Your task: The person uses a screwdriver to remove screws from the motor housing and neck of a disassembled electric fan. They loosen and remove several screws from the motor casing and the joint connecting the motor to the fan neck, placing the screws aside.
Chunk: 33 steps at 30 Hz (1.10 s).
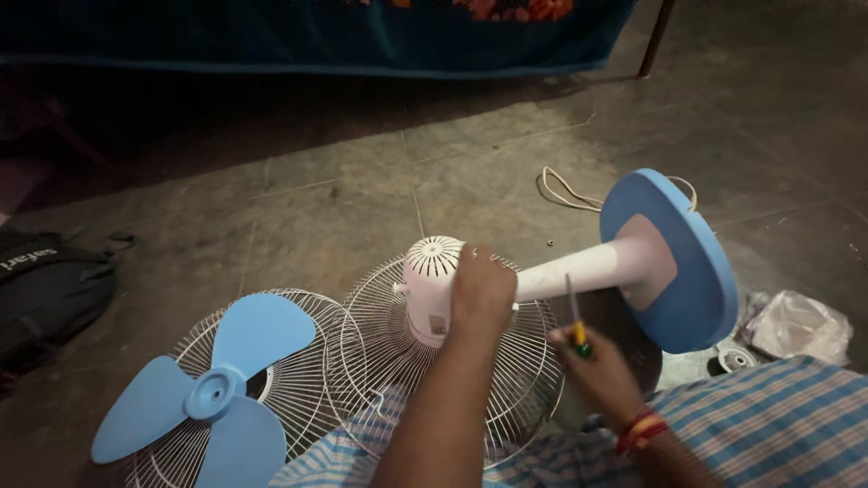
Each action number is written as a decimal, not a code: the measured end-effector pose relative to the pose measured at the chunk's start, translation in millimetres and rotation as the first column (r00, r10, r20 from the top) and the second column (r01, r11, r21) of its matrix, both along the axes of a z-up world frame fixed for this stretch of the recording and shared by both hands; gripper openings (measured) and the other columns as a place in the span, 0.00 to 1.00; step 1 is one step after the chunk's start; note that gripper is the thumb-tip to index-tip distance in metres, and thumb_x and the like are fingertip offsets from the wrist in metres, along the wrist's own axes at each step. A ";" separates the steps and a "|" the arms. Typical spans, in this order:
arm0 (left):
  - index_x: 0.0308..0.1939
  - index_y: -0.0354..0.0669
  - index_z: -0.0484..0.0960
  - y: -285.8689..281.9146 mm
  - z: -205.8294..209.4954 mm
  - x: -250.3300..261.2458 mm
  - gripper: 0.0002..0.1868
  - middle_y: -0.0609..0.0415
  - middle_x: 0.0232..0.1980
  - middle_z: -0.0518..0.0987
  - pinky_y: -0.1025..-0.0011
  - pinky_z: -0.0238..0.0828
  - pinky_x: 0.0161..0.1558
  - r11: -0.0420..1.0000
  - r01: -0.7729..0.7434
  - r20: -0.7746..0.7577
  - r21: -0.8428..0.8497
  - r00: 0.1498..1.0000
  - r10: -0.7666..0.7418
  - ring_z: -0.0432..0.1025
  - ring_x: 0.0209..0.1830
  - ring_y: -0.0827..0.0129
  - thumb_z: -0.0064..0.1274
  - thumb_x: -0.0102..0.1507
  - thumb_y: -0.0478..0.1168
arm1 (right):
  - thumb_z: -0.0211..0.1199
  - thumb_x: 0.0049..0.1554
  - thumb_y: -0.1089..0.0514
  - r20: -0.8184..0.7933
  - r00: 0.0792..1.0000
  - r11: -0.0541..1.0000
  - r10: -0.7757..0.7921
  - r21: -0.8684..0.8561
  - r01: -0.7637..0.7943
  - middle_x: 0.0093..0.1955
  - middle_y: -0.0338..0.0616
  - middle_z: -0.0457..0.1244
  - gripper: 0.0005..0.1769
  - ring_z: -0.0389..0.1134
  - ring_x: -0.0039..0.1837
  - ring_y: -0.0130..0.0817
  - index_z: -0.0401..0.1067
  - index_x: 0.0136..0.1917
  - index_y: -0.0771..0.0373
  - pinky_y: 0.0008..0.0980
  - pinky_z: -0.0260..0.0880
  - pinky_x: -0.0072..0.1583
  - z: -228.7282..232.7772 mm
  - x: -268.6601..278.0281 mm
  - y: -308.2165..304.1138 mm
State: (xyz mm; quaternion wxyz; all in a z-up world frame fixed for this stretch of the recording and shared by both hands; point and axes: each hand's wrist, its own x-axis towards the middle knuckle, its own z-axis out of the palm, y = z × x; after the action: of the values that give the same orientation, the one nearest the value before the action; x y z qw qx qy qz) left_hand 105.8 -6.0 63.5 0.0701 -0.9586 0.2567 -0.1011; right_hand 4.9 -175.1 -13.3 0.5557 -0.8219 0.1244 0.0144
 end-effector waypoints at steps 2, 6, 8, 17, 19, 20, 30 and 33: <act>0.44 0.47 0.85 6.5 -17.3 -36.7 0.11 0.55 0.47 0.83 0.48 0.55 0.75 0.949 0.115 0.186 -0.292 0.981 -0.061 0.75 0.55 0.63 0.53 0.59 0.34 | 0.65 0.62 0.50 0.030 0.995 0.990 0.097 -0.107 -0.094 0.39 0.53 0.69 0.15 0.68 0.39 0.42 0.78 0.51 0.64 0.42 0.69 0.45 5.2 15.2 -23.6; 0.51 0.39 0.83 -9.0 -36.9 -92.1 0.13 0.49 0.53 0.81 0.62 0.75 0.52 0.577 -0.061 0.060 -0.814 0.981 0.187 0.76 0.53 0.57 0.51 0.63 0.34 | 0.66 0.52 0.56 -0.011 0.877 0.741 0.481 -0.530 -0.413 0.41 0.43 0.73 0.10 0.75 0.46 0.36 0.81 0.47 0.59 0.38 0.72 0.51 22.0 56.8 -68.5; 0.48 0.41 0.82 -17.2 -42.8 -95.7 0.16 0.51 0.49 0.82 0.62 0.72 0.53 0.283 -0.529 -0.423 -0.800 0.832 0.359 0.77 0.51 0.59 0.58 0.62 0.47 | 0.66 0.52 0.56 -0.233 0.828 0.599 0.511 -0.594 -0.537 0.42 0.43 0.74 0.10 0.75 0.46 0.36 0.81 0.47 0.59 0.38 0.72 0.52 11.6 63.7 -81.8; 0.40 0.40 0.86 -45.7 -47.8 -66.0 0.22 0.47 0.41 0.87 0.61 0.75 0.44 0.008 -0.716 -0.648 -0.698 0.636 0.420 0.82 0.41 0.59 0.61 0.62 0.58 | 0.66 0.52 0.54 -0.607 0.682 0.320 0.409 -0.604 -0.730 0.44 0.46 0.74 0.12 0.76 0.47 0.37 0.81 0.47 0.60 0.39 0.73 0.53 -50.8 58.3 -90.0; 0.41 0.40 0.84 -63.3 -63.4 -62.9 0.21 0.48 0.39 0.86 0.60 0.77 0.42 -0.085 -0.623 -0.586 -0.777 0.667 0.460 0.82 0.38 0.59 0.60 0.62 0.56 | 0.66 0.53 0.53 -0.598 0.701 0.334 0.390 -0.617 -0.712 0.44 0.47 0.74 0.12 0.76 0.48 0.38 0.81 0.47 0.61 0.39 0.74 0.53 -50.3 55.2 -96.8; 0.42 0.40 0.82 -71.5 -71.0 -58.5 0.22 0.49 0.39 0.86 0.60 0.78 0.40 -0.180 -0.593 -0.601 -0.785 0.657 0.455 0.82 0.37 0.60 0.59 0.61 0.56 | 0.66 0.53 0.53 -0.585 0.715 0.339 0.384 -0.630 -0.698 0.44 0.47 0.74 0.12 0.76 0.48 0.38 0.81 0.47 0.61 0.39 0.74 0.54 -45.7 60.1 -99.5; 0.37 0.37 0.77 -73.5 -88.3 -43.1 0.31 0.48 0.28 0.76 0.68 0.78 0.28 -0.824 -0.565 -0.668 0.044 0.597 -0.445 0.74 0.23 0.61 0.32 0.72 0.61 | 0.66 0.53 0.50 -0.252 0.891 0.701 0.378 -0.550 -0.453 0.47 0.50 0.75 0.15 0.77 0.49 0.40 0.81 0.47 0.62 0.40 0.75 0.55 0.8 69.7 -91.9; 0.41 0.47 0.73 -69.0 -73.1 -58.9 0.16 0.51 0.34 0.81 0.62 0.78 0.28 -0.643 -0.657 -0.856 -0.394 0.517 -0.003 0.77 0.25 0.62 0.49 0.68 0.55 | 0.66 0.54 0.49 -0.206 0.905 0.755 0.373 -0.499 -0.425 0.46 0.50 0.75 0.16 0.77 0.50 0.39 0.82 0.47 0.63 0.39 0.75 0.56 17.9 77.2 -85.9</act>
State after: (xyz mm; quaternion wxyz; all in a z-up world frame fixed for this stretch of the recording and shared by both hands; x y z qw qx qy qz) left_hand 46.9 -75.0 -9.6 -0.7398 -0.5430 -0.3972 -0.0083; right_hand 82.1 -261.0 4.5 0.2831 -0.9490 -0.0291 0.1359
